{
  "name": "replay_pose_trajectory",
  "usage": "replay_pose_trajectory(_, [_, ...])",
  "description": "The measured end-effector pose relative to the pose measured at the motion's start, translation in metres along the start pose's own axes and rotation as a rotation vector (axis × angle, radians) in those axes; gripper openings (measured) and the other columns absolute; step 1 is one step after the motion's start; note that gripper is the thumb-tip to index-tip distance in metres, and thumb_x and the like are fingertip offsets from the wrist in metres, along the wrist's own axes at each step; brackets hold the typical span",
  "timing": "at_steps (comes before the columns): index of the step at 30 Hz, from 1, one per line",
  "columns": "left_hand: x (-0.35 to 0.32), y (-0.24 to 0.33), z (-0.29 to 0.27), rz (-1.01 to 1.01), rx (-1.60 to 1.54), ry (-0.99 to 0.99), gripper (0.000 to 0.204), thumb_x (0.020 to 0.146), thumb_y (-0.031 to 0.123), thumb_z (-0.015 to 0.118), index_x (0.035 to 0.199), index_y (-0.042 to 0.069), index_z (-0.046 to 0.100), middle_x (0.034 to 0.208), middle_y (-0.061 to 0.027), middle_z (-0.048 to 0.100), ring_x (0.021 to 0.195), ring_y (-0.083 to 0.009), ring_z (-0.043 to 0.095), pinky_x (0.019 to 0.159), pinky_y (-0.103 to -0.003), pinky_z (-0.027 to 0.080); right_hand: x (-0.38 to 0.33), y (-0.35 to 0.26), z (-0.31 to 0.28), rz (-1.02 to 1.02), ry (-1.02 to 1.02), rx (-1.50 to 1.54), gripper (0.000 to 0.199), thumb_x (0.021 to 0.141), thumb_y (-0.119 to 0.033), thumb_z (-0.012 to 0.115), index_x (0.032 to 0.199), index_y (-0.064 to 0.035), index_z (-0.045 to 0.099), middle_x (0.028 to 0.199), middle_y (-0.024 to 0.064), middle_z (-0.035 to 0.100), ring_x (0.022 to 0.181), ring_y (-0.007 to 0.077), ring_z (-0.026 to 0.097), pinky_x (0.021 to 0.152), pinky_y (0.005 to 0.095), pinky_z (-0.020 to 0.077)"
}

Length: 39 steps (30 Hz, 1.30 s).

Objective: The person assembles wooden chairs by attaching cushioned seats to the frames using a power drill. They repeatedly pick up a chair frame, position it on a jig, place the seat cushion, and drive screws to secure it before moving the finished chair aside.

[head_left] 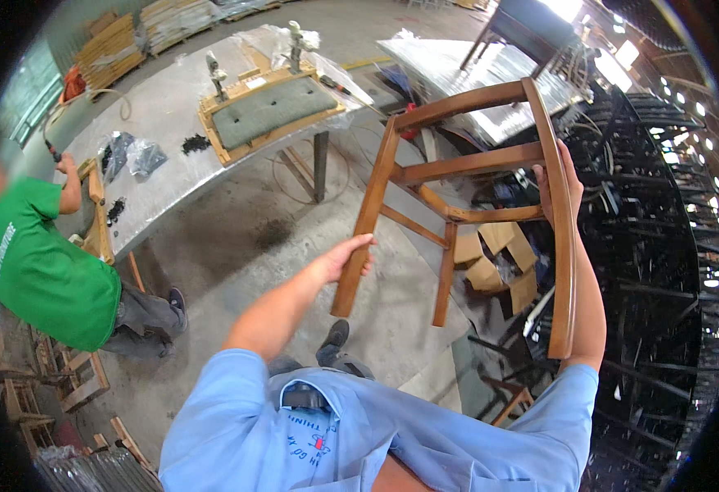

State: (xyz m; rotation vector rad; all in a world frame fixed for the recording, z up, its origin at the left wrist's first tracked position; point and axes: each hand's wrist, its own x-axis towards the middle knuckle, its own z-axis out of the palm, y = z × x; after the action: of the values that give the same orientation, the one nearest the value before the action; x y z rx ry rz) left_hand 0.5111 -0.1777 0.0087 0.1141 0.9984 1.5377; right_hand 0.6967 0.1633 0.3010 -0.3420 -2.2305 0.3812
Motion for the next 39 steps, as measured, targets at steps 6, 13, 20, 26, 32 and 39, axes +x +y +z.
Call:
replay_pose_trajectory(6, [-0.118,0.151,0.012,0.244,0.105,0.177,0.024,0.095,0.027,0.069,0.097,0.004,0.064,0.074,-0.0053,0.064,0.059,-0.0154,0.061,0.053,-0.031,0.051,0.054,0.008,0.061,-0.153,0.071,0.233,0.051,0.098,-0.023,0.069,0.139,0.0027,0.052,0.122,0.0198,0.067,0.114,0.0222,0.063,0.098,0.0354,0.0481])
replay_pose_trajectory(13, [-0.193,0.198,-0.007,0.302,0.128,0.518,0.024,0.094,0.025,0.068,0.087,0.004,0.059,0.071,-0.0077,0.062,0.057,-0.0156,0.061,0.051,-0.03,0.051,0.085,0.015,0.259,0.028,0.023,0.621,0.06,0.097,-0.025,0.07,0.143,0.0072,0.048,0.137,0.0209,0.06,0.129,0.0264,0.056,0.11,0.0382,0.0424])
replay_pose_trajectory(20, [-0.152,0.26,-0.049,0.363,-0.01,0.678,0.023,0.091,0.023,0.071,0.093,0.004,0.058,0.073,-0.0087,0.064,0.058,-0.0181,0.063,0.052,-0.032,0.053,0.196,0.017,0.385,0.094,-0.144,0.717,0.058,0.096,-0.02,0.07,0.143,0.0058,0.048,0.13,0.0174,0.064,0.12,0.0236,0.06,0.104,0.0353,0.0456])
replay_pose_trajectory(26, [-0.131,0.315,-0.064,0.329,0.017,0.738,0.027,0.088,0.025,0.074,0.092,0.003,0.058,0.07,-0.0092,0.063,0.052,-0.0191,0.061,0.047,-0.034,0.053,0.195,0.038,0.423,0.161,-0.369,0.891,0.063,0.098,-0.02,0.065,0.151,-0.0009,0.037,0.102,0.004,0.061,0.077,0.0093,0.053,0.067,0.0252,0.0447])
replay_pose_trajectory(32, [-0.12,0.322,-0.086,0.27,-0.006,0.849,0.029,0.088,0.025,0.075,0.094,0.002,0.057,0.071,-0.0092,0.064,0.054,-0.0182,0.062,0.048,-0.034,0.053,0.184,0.065,0.526,0.042,-0.483,1.039,0.062,0.097,-0.013,0.067,0.149,0.0036,0.038,0.134,0.0168,0.056,0.121,0.023,0.052,0.103,0.0352,0.0402])
replay_pose_trajectory(39, [-0.109,0.332,-0.111,0.186,0.019,0.976,0.034,0.088,0.031,0.074,0.096,0.003,0.058,0.073,-0.0102,0.064,0.055,-0.0204,0.063,0.05,-0.035,0.054,0.18,0.064,0.597,0.141,-0.468,1.061,0.061,0.094,-0.018,0.074,0.142,0.0073,0.046,0.131,0.0211,0.062,0.122,0.0247,0.059,0.104,0.0355,0.0454])
